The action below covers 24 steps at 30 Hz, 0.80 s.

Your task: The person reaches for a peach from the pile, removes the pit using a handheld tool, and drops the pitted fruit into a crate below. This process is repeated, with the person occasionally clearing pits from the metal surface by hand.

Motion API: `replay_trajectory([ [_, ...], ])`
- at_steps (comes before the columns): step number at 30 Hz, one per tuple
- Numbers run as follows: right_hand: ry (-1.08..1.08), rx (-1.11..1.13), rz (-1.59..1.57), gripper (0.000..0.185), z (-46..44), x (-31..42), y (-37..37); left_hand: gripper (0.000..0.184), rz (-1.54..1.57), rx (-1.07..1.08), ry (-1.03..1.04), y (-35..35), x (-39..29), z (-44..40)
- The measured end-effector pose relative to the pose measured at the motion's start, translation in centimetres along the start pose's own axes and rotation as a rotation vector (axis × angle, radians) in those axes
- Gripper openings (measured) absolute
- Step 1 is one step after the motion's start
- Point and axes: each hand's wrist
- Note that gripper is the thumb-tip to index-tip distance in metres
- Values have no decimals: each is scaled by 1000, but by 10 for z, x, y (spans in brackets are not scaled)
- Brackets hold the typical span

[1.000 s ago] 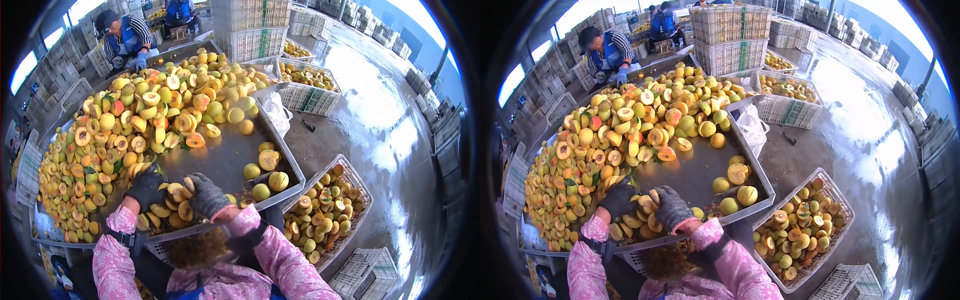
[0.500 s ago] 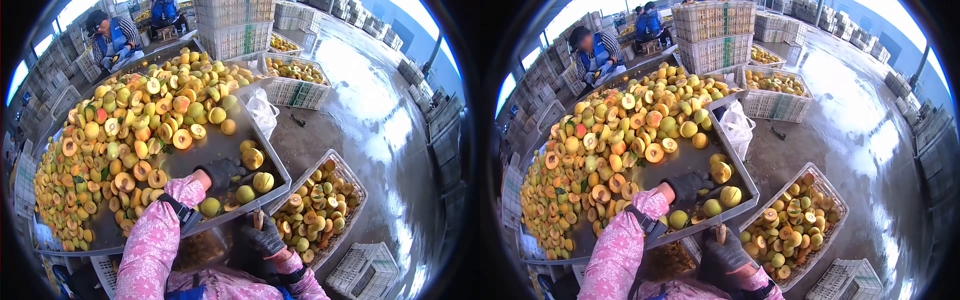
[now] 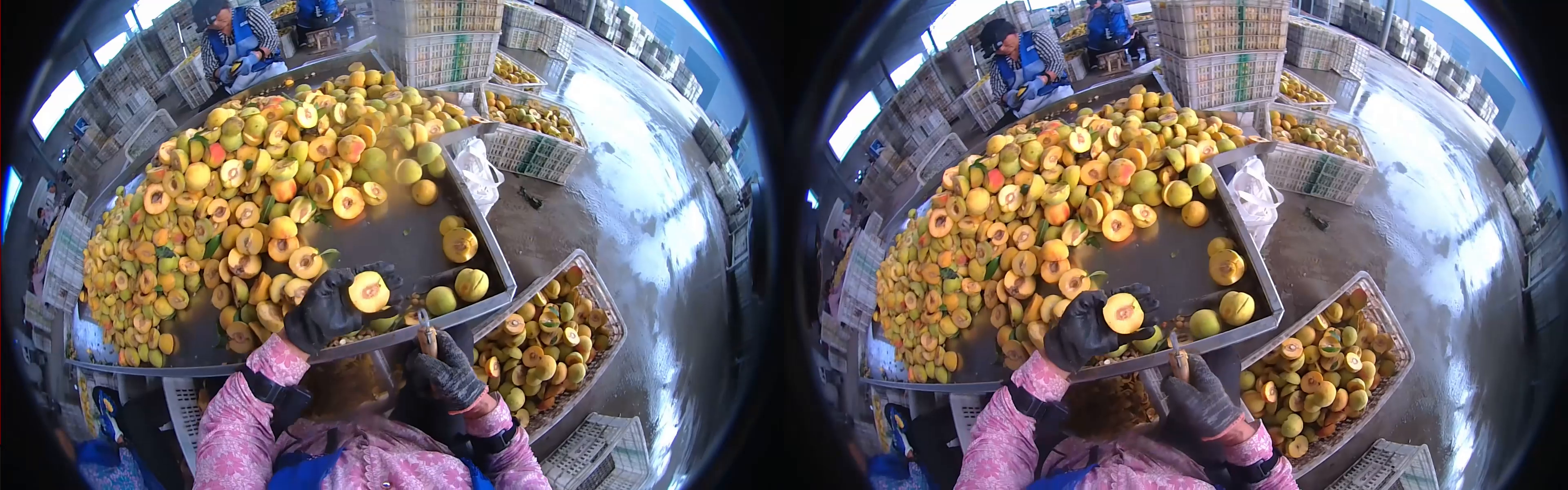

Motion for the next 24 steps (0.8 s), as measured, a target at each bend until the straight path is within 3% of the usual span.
replay_trajectory([
  [1,40,-11,-13,26,-1,10,12,44,-416,7,-2,14,-1,12],
  [4,-190,38,214,30,-7,16,37,39,-947,-79,34,23,3,43],
  [5,-226,84,271,38,-11,11,39,38,-896,-130,41,40,2,52],
  [7,-1,159,-170,44,-8,17,54,39,-882,-201,128,48,12,68],
  [10,-165,225,209,42,-9,13,68,38,-1160,-272,221,49,21,92],
  [11,-60,228,157,39,-5,28,77,37,-1127,-299,230,49,26,99],
  [15,-99,218,438,33,-9,16,95,35,-976,-387,227,64,34,121],
  [17,-26,244,527,31,-8,17,101,36,-1147,-410,286,73,32,128],
  [24,-158,292,659,27,-10,9,121,40,-1094,-456,335,65,43,148],
])
Point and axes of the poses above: each hand's wrist, its own z-axis away from the middle knuckle, its own y-axis out of the palm, x = y × z, and after that the axes turned 13 degrees about x, right-handed
